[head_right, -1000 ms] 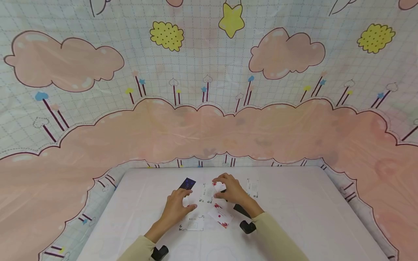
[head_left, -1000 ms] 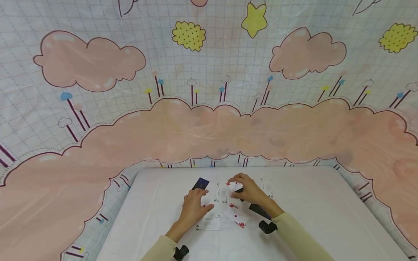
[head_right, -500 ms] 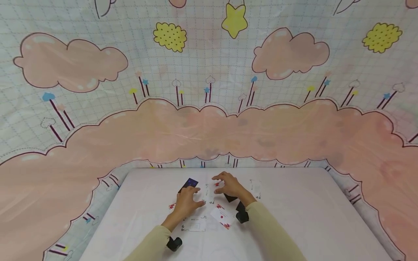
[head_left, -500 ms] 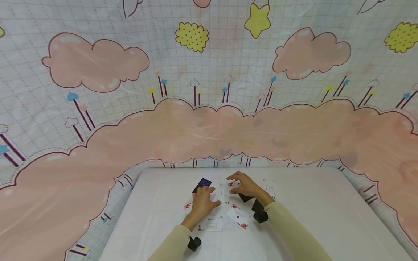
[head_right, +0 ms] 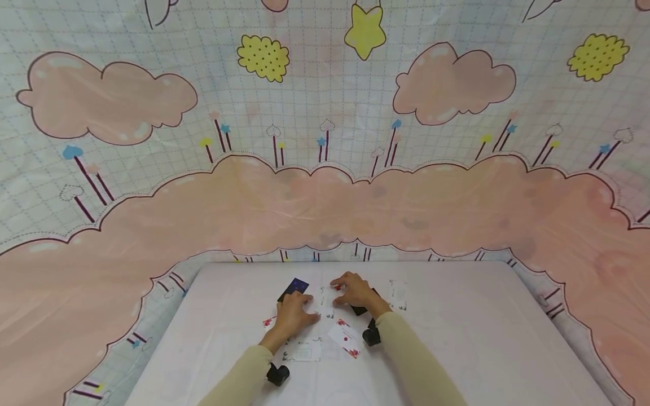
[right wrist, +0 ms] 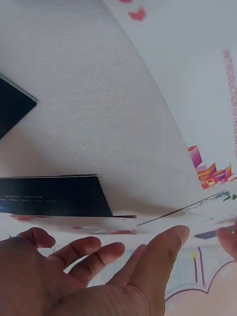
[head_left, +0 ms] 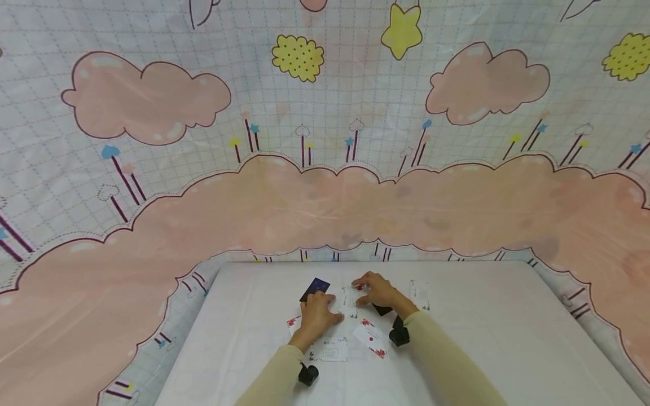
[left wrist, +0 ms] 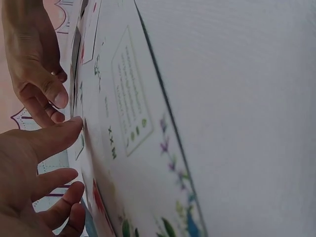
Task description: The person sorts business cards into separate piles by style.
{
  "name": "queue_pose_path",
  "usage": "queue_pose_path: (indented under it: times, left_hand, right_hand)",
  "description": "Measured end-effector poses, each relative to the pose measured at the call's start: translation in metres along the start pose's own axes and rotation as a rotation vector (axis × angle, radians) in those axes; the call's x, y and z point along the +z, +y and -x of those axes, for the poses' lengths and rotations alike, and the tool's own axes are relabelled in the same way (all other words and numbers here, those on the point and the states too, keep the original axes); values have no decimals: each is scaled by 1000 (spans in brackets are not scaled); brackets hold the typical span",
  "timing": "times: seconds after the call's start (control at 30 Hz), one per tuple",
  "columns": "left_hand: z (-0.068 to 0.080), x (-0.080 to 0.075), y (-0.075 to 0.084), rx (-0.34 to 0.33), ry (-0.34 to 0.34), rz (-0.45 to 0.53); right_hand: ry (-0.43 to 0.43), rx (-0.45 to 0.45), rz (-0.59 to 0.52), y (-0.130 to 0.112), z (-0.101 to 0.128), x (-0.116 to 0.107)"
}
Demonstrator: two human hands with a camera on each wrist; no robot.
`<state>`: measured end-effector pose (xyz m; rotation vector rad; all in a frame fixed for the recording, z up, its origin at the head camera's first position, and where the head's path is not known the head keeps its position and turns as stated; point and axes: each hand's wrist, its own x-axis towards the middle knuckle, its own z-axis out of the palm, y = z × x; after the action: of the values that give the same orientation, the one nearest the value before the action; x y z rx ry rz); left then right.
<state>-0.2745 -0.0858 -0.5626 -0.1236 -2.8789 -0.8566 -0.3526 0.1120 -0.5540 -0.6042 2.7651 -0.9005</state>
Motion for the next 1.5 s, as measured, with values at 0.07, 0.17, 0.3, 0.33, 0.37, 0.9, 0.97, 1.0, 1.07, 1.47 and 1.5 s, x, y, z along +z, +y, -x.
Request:
queue_pose_path:
  times: [0.07, 0.17, 0.3, 0.33, 0.37, 0.9, 0.97, 1.0, 1.07, 1.47, 1.5]
  left_hand:
    - [-1, 2, -1, -4, 0, 1]
    - [-3, 3, -1, -8, -1, 1]
    - [-3, 3, -1, -16, -7, 1]
    - [-3, 4, -1, -18, -11, 0]
    - [-3, 4, -1, -21, -14, 1]
    - [1, 6, 0, -20, -17, 31]
    - [1, 5, 1, -17, -12, 32]
    - [1, 5, 2, -15, -10, 30]
    - [1, 5, 2, -11, -4, 28]
    - [-2, 12, -1, -17, 0, 52]
    - [-2, 13, -1, -13, 2, 52]
  right_hand:
    - [-4, 17, 7, -1, -1, 0]
    - [-10, 32, 32, -1, -2, 1]
    - [-12, 45, 59, -2, -3, 4]
    - [-11, 51, 60, -2, -3, 4]
    - [-12, 58, 62, -3, -3, 5]
    - [2, 43, 79, -6, 0, 9]
    - [2, 42, 77, -7, 0, 8]
    - [2, 43, 75, -8, 0, 8]
    - [0, 43, 73, -9, 0, 7]
    - [42, 43, 76, -6, -1, 11]
    - [45, 45, 73, -6, -1, 11]
